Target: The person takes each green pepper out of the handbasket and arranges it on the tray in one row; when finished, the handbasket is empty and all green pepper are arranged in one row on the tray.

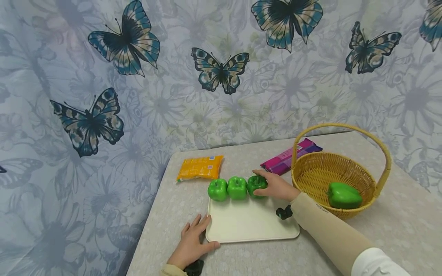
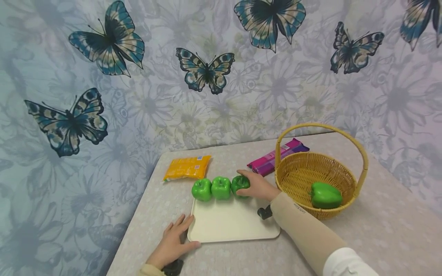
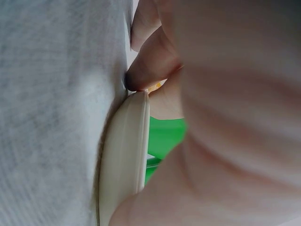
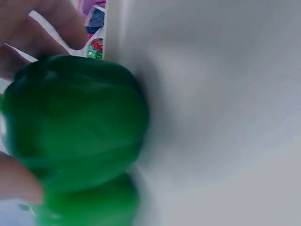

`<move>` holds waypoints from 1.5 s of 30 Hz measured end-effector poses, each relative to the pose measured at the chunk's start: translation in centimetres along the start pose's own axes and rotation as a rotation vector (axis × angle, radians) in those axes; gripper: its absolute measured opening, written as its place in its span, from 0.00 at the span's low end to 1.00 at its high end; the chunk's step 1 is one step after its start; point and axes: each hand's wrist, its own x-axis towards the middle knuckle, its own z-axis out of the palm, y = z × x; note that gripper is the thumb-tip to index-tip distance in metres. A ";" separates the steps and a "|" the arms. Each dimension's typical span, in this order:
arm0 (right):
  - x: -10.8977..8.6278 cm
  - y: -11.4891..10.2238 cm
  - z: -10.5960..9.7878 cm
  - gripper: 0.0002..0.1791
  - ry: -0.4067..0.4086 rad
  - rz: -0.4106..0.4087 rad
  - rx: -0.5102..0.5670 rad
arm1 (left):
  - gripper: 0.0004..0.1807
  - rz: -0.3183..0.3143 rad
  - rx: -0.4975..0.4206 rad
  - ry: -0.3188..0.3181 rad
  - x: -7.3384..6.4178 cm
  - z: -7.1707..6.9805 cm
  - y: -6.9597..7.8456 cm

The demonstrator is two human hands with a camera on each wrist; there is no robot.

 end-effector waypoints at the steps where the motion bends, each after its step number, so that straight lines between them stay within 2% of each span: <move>1: -0.2 0.0 -0.1 0.48 -0.004 -0.001 -0.001 | 0.57 0.000 -0.001 -0.002 0.0 0.0 0.0; 5: -1.6 -0.7 -2.1 0.46 -0.008 -0.036 0.006 | 0.56 -0.007 -0.002 -0.015 0.0 0.2 -0.1; 11: -3.7 -1.9 -8.0 0.31 0.037 -0.091 0.029 | 0.56 -0.028 0.008 -0.009 0.0 0.0 -0.1; 14: -4.6 -0.8 -10.3 0.30 0.055 -0.049 0.032 | 0.56 -0.037 0.015 0.000 -0.1 -0.1 -0.1; 18: -6.3 1.9 -12.2 0.34 0.066 0.074 -0.021 | 0.56 -0.044 0.022 0.001 -0.2 -0.3 -0.2; 22: -7.7 4.3 -12.8 0.38 -0.016 0.182 -0.123 | 0.56 -0.053 0.039 0.009 -0.5 -0.5 -0.2; 26: -8.4 6.6 -12.4 0.40 -0.104 0.247 -0.153 | 0.55 -0.052 0.048 0.019 -0.7 -0.8 -0.1; 30: -8.5 8.1 -12.1 0.35 -0.093 0.270 -0.202 | 0.55 -0.054 0.045 0.018 -0.4 -0.7 0.0; 36: -7.8 8.2 -12.5 0.24 -0.084 0.304 -0.269 | 0.55 -0.022 0.033 0.012 0.0 -0.2 0.0; 40: -7.3 8.3 -12.4 0.23 -0.006 0.295 -0.277 | 0.56 -0.011 0.033 0.009 0.0 0.2 0.1; 45: -7.0 8.5 -12.3 0.24 0.226 0.261 -0.177 | 0.55 -0.019 0.030 0.009 -0.1 0.3 0.3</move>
